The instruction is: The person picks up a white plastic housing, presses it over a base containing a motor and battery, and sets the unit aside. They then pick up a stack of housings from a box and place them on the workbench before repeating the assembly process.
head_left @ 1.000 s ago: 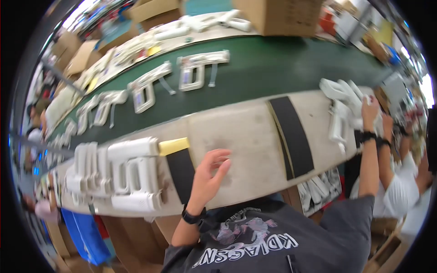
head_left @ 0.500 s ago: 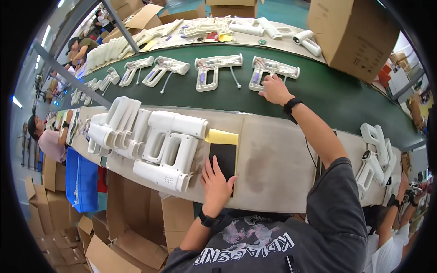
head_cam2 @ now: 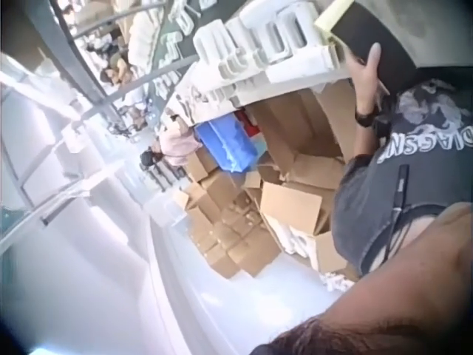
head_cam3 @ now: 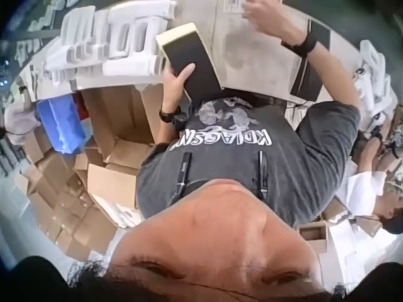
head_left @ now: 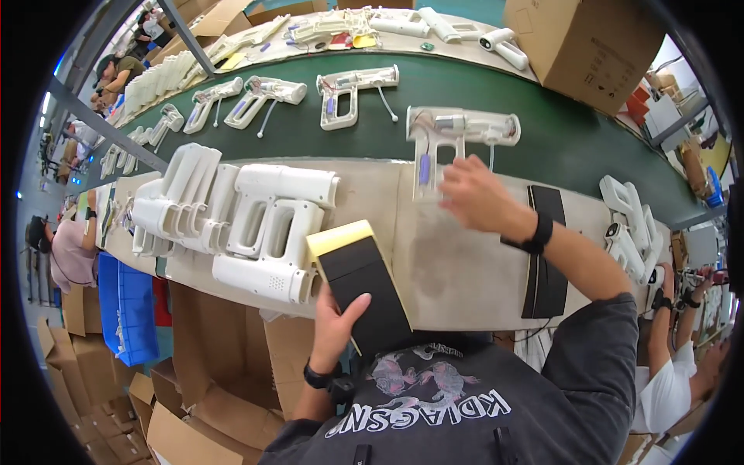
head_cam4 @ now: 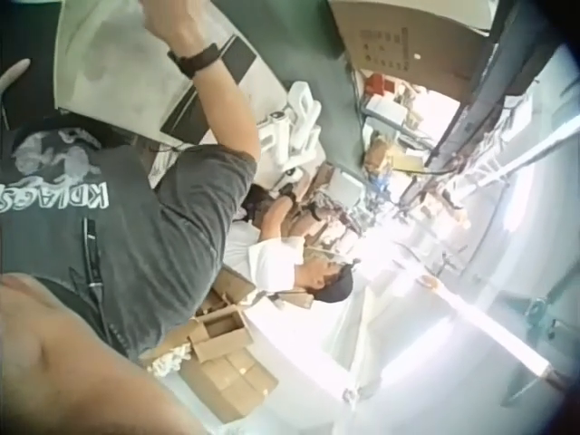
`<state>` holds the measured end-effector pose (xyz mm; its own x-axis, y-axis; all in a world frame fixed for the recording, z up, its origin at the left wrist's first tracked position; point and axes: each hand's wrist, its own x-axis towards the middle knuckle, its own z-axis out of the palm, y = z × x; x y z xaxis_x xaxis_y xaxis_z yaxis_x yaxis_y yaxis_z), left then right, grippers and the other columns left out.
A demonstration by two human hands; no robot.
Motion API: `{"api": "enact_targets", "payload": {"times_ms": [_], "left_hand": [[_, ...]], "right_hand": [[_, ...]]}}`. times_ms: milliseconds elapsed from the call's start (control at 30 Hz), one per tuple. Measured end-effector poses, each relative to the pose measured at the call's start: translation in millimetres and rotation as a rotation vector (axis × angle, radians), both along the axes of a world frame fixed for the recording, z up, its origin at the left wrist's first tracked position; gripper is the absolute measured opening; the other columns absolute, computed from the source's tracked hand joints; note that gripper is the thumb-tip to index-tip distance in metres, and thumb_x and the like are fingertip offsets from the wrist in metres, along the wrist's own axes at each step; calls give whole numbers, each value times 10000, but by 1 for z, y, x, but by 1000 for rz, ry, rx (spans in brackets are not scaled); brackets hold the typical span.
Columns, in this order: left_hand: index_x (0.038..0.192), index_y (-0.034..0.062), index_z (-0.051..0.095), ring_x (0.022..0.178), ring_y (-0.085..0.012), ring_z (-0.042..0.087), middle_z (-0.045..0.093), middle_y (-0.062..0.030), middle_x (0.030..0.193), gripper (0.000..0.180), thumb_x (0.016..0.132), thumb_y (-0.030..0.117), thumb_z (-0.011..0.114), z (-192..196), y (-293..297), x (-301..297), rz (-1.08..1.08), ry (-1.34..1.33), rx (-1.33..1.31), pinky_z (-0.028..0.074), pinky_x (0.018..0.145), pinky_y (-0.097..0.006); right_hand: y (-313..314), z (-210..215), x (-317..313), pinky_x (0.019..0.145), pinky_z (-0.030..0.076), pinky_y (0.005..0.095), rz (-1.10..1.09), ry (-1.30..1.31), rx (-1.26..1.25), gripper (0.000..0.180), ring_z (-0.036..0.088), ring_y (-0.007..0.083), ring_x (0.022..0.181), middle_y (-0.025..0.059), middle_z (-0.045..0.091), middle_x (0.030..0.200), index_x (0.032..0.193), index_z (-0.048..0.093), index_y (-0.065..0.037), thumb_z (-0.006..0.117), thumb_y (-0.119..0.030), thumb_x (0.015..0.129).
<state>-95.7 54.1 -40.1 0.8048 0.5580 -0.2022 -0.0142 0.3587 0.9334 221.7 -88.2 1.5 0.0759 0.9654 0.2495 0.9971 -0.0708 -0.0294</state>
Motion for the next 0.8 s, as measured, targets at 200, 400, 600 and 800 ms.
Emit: {"api": "enact_targets", "payload": {"times_ms": [200,400,600,800], "left_hand": [[1434,-9,479,1179,-198,625,631,-123,1320,566,921,4,719,19,5,-24,-61,-58,81,508,1011,-341],[1338,-30,577,1079,-129,641,688,-87,1222,365,1002,79,670,22,0,-12,-144,-68,88,529,922,-286],[1275,-38,633,952,-107,667,719,-62,1118,315,995,96,689,17,-5,-1,-143,20,13,551,813,-254],[1283,-33,632,941,-90,664,724,-60,1095,330,985,94,695,17,-15,12,-330,24,8,556,797,-250]], "right_hand": [[-47,-37,-99,898,431,389,101,245,-77,182,553,253,956,62,568,888,832,641,-84,778,-187,772],[-56,-69,-156,930,432,391,-4,291,-70,185,559,248,984,48,584,914,898,676,-74,792,-142,771],[-73,-25,-138,862,500,396,-200,526,186,279,609,277,959,65,649,1004,1092,727,-70,779,-47,819],[-52,24,-136,790,535,337,-181,643,356,330,636,239,883,95,665,1041,1144,745,-32,771,53,827]]}}
